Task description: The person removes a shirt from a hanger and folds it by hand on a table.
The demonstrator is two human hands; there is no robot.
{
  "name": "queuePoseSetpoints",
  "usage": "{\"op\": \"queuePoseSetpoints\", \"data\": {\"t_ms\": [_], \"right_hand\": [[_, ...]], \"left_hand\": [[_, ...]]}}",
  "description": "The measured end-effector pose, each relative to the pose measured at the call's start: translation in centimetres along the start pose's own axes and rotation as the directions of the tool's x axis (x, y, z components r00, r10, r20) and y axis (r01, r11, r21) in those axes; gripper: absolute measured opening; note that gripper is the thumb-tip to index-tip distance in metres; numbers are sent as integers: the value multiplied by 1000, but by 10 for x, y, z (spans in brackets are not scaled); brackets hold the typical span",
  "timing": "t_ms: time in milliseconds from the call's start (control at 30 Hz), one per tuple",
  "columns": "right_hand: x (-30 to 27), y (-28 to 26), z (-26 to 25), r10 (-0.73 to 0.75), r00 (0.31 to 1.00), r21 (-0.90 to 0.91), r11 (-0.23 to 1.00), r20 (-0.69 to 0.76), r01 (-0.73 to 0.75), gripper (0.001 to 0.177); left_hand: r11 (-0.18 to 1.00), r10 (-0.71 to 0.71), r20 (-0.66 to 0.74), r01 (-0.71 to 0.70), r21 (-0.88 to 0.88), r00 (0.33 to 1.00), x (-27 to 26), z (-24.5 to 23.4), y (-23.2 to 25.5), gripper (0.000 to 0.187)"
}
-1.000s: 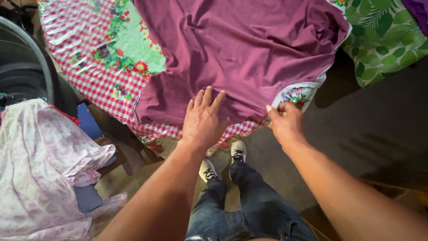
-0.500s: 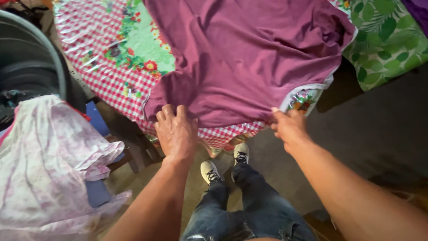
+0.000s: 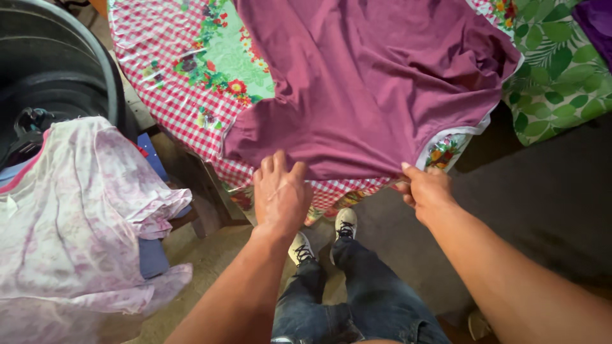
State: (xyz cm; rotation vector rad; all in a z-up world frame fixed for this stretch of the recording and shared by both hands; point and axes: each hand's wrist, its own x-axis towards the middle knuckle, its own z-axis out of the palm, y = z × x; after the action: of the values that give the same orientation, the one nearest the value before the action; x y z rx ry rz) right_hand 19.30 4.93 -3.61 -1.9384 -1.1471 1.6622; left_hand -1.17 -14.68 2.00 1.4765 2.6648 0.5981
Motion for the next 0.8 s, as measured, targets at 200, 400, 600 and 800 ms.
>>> {"op": "queuePoseSetpoints", "data": {"t_ms": [200,400,600,800], "right_hand": [[17,15,-4,-291,938,-158,952,-188,263,46],[-31,-35,26,-711,702,-612,541,35,578,49],[-29,-80,81,-738,412,-520,97,535,849,61],[4,-81,79,-703,550,-567,251,450,785,45]], "left_hand": [[991,-127,83,129,-24,988,15,-8,-9,17],[964,-262,-246,239,-120,933,52,-15,-35,28],[978,-209,-265,194,-82,941,96,-12,-59,49],[894,-402,-138,421,155,905,95,-1,-65,32]]}}
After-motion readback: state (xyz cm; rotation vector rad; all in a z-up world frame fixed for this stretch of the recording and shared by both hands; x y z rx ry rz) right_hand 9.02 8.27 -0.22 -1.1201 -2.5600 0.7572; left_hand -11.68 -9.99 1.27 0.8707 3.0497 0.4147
